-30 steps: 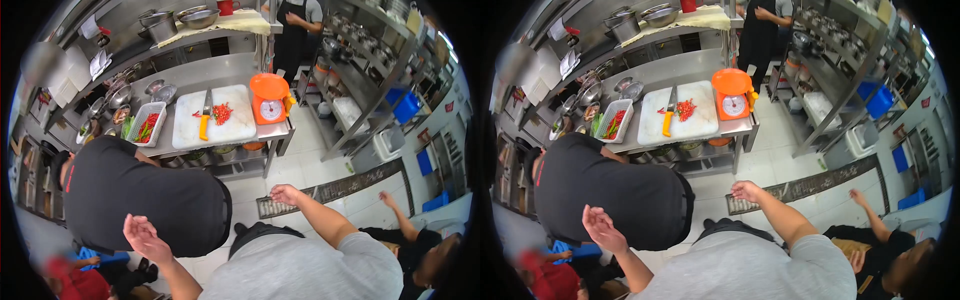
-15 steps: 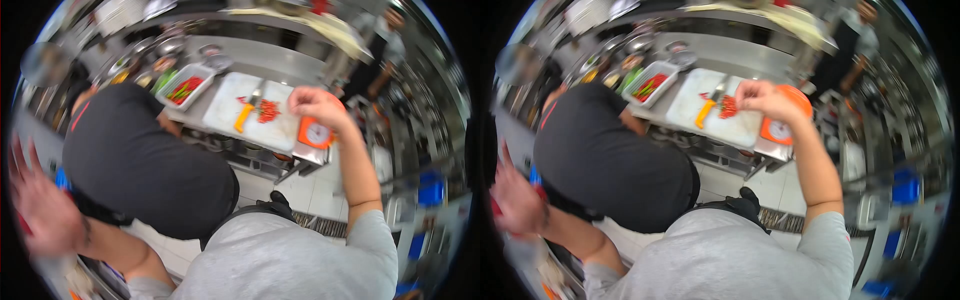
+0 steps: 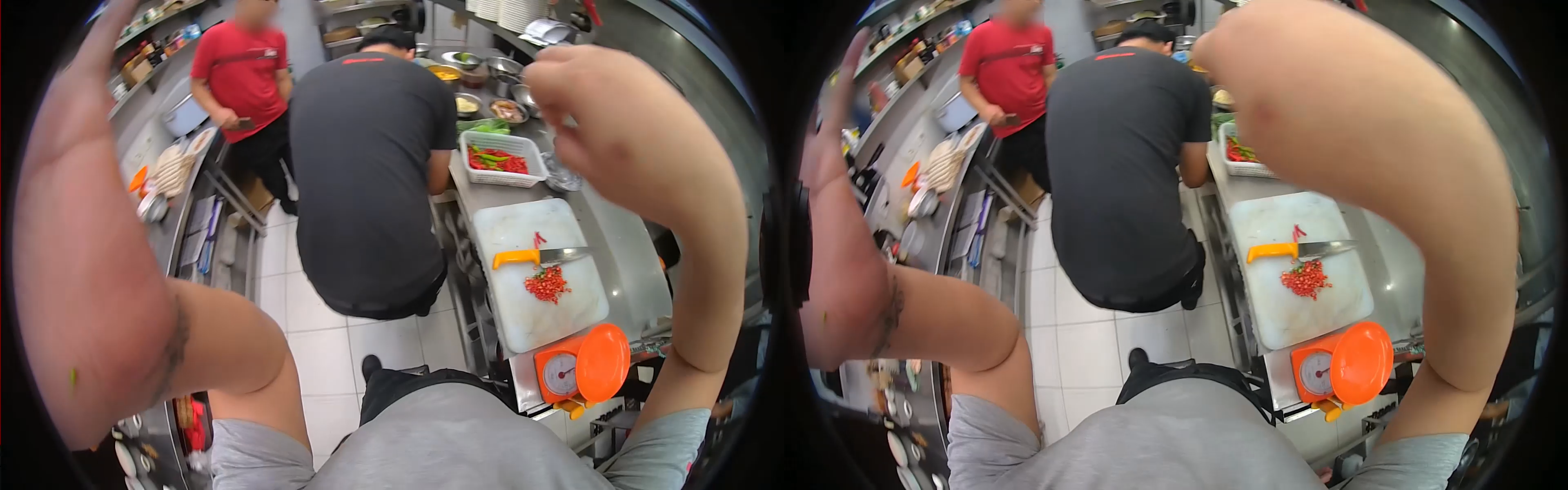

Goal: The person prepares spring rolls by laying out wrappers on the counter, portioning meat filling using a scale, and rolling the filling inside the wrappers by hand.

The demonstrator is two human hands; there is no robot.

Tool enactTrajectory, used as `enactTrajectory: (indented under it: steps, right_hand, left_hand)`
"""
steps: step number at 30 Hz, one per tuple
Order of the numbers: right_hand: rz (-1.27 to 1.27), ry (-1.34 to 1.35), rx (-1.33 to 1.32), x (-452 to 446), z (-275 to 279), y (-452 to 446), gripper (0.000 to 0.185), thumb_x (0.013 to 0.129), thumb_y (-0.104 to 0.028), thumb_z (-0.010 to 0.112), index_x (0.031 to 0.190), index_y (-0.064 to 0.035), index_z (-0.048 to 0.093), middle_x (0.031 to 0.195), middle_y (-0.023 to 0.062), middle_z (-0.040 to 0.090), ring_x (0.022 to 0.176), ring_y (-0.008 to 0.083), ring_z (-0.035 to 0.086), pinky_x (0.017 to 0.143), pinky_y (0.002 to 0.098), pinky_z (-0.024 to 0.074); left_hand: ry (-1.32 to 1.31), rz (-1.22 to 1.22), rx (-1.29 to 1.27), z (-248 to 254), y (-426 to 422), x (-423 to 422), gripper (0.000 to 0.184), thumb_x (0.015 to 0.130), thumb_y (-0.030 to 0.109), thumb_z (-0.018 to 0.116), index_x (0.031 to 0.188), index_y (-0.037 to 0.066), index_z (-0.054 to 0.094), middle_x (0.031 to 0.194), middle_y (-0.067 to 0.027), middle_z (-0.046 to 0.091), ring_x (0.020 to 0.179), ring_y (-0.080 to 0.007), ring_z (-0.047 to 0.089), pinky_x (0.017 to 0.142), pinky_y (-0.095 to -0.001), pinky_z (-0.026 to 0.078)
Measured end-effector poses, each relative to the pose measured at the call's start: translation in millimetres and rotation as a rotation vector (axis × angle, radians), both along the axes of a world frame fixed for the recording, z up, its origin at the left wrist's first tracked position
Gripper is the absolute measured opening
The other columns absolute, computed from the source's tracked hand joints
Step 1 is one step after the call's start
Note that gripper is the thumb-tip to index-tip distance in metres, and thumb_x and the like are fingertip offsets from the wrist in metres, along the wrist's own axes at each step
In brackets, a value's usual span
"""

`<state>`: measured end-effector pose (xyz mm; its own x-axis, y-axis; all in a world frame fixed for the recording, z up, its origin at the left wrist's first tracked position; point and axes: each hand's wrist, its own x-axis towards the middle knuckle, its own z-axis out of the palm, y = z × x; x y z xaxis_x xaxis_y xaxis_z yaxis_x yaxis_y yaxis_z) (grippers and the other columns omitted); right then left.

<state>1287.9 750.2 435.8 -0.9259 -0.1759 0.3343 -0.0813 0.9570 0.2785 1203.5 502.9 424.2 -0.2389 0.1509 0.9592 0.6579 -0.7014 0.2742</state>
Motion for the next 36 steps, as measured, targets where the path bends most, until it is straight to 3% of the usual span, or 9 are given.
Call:
enactTrajectory:
  steps: [2,3,5,9,10,12,16,25,36]
  right_hand:
    - [0.170,-0.182,-0.017,-7.5,-14.6,-8.5,0.010,0.072,0.000,0.055,0.082,0.0001,0.057,0.083,0.0146,0.057,0.085,0.0340,0.057,0.076,0.0411,0.0477]
    - [0.302,-0.101,0.068,1.0,-18.4,-26.1,0.014,0.072,-0.002,0.056,0.085,-0.0007,0.060,0.086,0.0131,0.059,0.089,0.0317,0.059,0.079,0.0394,0.0492]
    - [0.282,-0.282,-0.007,17.3,-8.3,-45.7,0.016,0.072,-0.003,0.056,0.087,-0.0011,0.061,0.090,0.0121,0.060,0.092,0.0301,0.059,0.080,0.0394,0.0493]
    - [0.404,-0.173,-0.019,27.5,-0.9,-35.8,0.015,0.072,-0.002,0.057,0.086,-0.0013,0.061,0.088,0.0118,0.060,0.092,0.0306,0.059,0.080,0.0384,0.0495]
    - [0.389,-0.193,0.115,17.5,-1.3,-24.7,0.010,0.072,-0.001,0.058,0.081,-0.0018,0.058,0.082,0.0115,0.057,0.085,0.0317,0.058,0.075,0.0395,0.0481]
    - [0.236,-0.132,0.027,24.9,5.3,-28.0,0.007,0.071,0.001,0.057,0.076,-0.0017,0.053,0.077,0.0119,0.053,0.078,0.0329,0.054,0.070,0.0410,0.0457]
    - [0.257,0.016,0.006,31.7,15.3,-50.7,0.008,0.072,0.001,0.057,0.073,-0.0013,0.049,0.076,0.0123,0.051,0.075,0.0334,0.052,0.068,0.0418,0.0438]
    - [0.206,-0.133,0.087,7.3,18.4,-134.6,0.004,0.075,-0.002,0.057,0.078,-0.0004,0.057,0.084,0.0122,0.058,0.085,0.0315,0.059,0.074,0.0410,0.0486]
    - [0.099,0.020,0.137,-15.2,34.7,-204.5,0.008,0.068,0.003,0.057,0.073,0.0008,0.051,0.081,0.0141,0.056,0.082,0.0331,0.056,0.069,0.0412,0.0449]
  left_hand:
    - [0.006,0.049,-0.012,3.6,-7.7,17.1,0.097,0.084,0.082,0.016,0.145,0.008,0.030,0.145,-0.0193,0.034,0.135,-0.0323,0.028,0.112,-0.0537,0.013]
    - [0.019,0.064,-0.016,5.2,-11.4,25.2,0.097,0.084,0.082,0.016,0.145,0.008,0.030,0.145,-0.0194,0.034,0.135,-0.0324,0.028,0.112,-0.0537,0.013]
    - [0.039,0.085,-0.027,10.8,-22.0,37.7,0.097,0.084,0.081,0.016,0.145,0.008,0.030,0.145,-0.0196,0.033,0.136,-0.0327,0.027,0.112,-0.0537,0.013]
    - [0.063,0.125,-0.028,16.3,-40.5,56.3,0.097,0.084,0.081,0.016,0.145,0.007,0.029,0.145,-0.0200,0.033,0.136,-0.0331,0.027,0.113,-0.0538,0.013]
    - [0.063,0.136,-0.033,16.0,-44.7,59.3,0.097,0.084,0.081,0.016,0.145,0.007,0.029,0.145,-0.0201,0.033,0.136,-0.0332,0.027,0.113,-0.0538,0.013]
    - [0.075,0.142,-0.033,17.1,-52.6,62.8,0.097,0.084,0.081,0.016,0.145,0.007,0.029,0.145,-0.0203,0.033,0.136,-0.0334,0.027,0.113,-0.0538,0.013]
    - [0.103,0.131,-0.027,18.7,-73.5,58.1,0.097,0.084,0.081,0.017,0.145,0.007,0.028,0.146,-0.0207,0.032,0.136,-0.0338,0.027,0.113,-0.0539,0.013]
    - [0.099,0.056,-0.034,19.6,-127.3,20.4,0.097,0.084,0.081,0.017,0.145,0.006,0.028,0.146,-0.0215,0.031,0.136,-0.0348,0.027,0.113,-0.0540,0.013]
    - [0.107,0.085,0.007,31.4,-205.5,-10.2,0.097,0.084,0.081,0.018,0.146,0.006,0.026,0.146,-0.0226,0.030,0.136,-0.0360,0.026,0.113,-0.0542,0.014]
